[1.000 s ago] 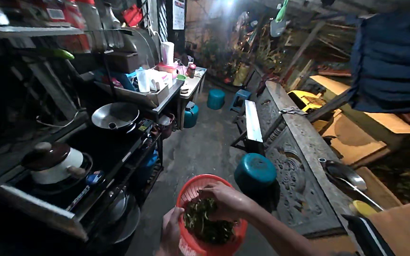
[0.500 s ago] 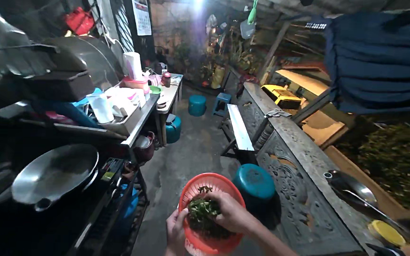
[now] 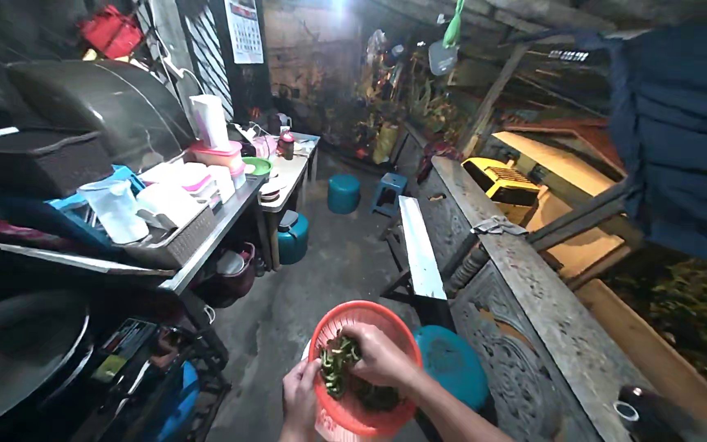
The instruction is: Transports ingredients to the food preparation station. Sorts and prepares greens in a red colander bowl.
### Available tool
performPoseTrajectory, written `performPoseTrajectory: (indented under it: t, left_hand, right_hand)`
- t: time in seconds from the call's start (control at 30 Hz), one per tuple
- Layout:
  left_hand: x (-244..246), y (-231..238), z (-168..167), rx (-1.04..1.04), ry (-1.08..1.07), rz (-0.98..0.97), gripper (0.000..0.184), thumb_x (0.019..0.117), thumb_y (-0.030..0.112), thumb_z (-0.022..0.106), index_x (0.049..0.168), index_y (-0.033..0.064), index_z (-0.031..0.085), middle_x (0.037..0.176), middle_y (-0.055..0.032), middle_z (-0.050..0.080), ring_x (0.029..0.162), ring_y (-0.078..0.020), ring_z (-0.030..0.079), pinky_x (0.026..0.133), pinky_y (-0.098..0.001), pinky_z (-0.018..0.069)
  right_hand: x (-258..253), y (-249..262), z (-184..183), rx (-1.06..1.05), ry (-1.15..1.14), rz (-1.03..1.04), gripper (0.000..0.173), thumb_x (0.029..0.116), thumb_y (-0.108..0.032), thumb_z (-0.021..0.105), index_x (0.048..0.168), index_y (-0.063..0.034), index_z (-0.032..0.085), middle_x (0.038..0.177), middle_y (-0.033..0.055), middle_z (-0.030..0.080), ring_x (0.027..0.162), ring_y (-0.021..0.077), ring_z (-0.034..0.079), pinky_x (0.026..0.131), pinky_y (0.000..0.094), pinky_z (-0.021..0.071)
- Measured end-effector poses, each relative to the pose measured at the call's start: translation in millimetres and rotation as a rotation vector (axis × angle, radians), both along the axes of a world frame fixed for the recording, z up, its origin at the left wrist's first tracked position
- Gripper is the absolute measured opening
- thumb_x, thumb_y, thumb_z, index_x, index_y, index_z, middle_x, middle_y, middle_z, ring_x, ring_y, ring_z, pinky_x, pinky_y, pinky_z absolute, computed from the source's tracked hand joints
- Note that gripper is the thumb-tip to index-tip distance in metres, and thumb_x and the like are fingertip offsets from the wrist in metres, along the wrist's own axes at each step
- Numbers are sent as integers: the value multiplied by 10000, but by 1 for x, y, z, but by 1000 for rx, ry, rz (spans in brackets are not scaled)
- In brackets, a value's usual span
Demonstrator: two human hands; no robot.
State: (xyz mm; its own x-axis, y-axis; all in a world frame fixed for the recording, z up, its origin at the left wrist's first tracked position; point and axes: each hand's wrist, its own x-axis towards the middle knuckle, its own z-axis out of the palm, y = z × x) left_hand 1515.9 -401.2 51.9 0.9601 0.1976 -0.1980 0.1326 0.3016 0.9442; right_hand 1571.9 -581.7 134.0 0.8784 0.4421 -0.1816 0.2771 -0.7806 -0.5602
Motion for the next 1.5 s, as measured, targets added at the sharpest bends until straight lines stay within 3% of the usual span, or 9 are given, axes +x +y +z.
performPoseTrajectory:
  t: [0.13,0.3,0.4,0.67,0.87,1.0,1.13,1.33,1.5]
  left_hand:
    - [52,-32,9,-63,-44,76,248,984,139,560,903,-24,727,821,-143,733,749,-216,723,714,-396,627]
    - [107,-59,9,-84,-46,120,295,1039,174,551,937,-25,743,864,-165,745,793,-241,736,753,-416,635]
    - [141,-72,13,-89,-3,146,301,1037,198,559,942,-15,749,864,-161,749,796,-238,739,758,-418,635]
    - [256,-100,27,-37,-42,136,259,1018,138,589,887,-16,751,819,-154,748,743,-229,739,719,-406,641]
    - [361,-111,13,13,16,38,230,1004,130,595,899,0,753,799,-124,745,726,-205,732,709,-396,635]
    - [432,-114,29,-21,-12,-29,362,1069,237,543,899,-7,751,822,-145,749,758,-228,743,735,-412,645]
    - [489,-132,43,29,28,-59,546,1106,393,437,885,3,747,820,-146,754,766,-239,756,732,-429,654]
    - [564,-162,30,38,115,-70,608,1120,421,356,936,-3,752,866,-146,766,824,-236,762,784,-436,649]
    - [644,-196,23,21,74,-8,600,1131,391,314,989,-4,742,887,-140,765,851,-217,758,817,-410,643]
  right_hand:
    - [53,-49,58,32,49,113,522,817,-439,825,1294,-274,689,1366,25,619,1288,185,568,1092,450,488]
    - [108,-86,58,137,-161,-63,317,957,-428,661,1047,-133,736,1018,17,727,939,123,707,871,356,605]
    - [139,-101,60,18,-11,136,333,980,-411,640,1141,-142,750,1214,50,715,1189,184,650,1070,446,510]
    - [234,-97,28,-426,169,-83,1162,628,-395,933,1580,-137,318,1530,307,343,1262,520,517,955,657,524]
    - [343,-127,15,-64,22,-114,481,741,-92,748,1211,-177,697,1202,70,704,1152,236,661,1000,513,547]
    - [404,-136,71,-142,119,-91,696,752,-262,850,1402,-277,601,1350,69,626,1257,275,590,1056,539,501]
    - [449,-126,50,-336,88,-73,1098,596,-444,942,1547,-431,393,1617,145,349,1405,492,383,998,741,430]
    - [534,-145,2,-190,89,-51,667,716,-181,812,1351,-247,618,1365,146,571,1240,381,560,950,613,529]
    - [630,-182,29,-93,136,-197,458,825,-181,703,1277,-151,634,1115,125,717,1072,301,694,906,579,562]
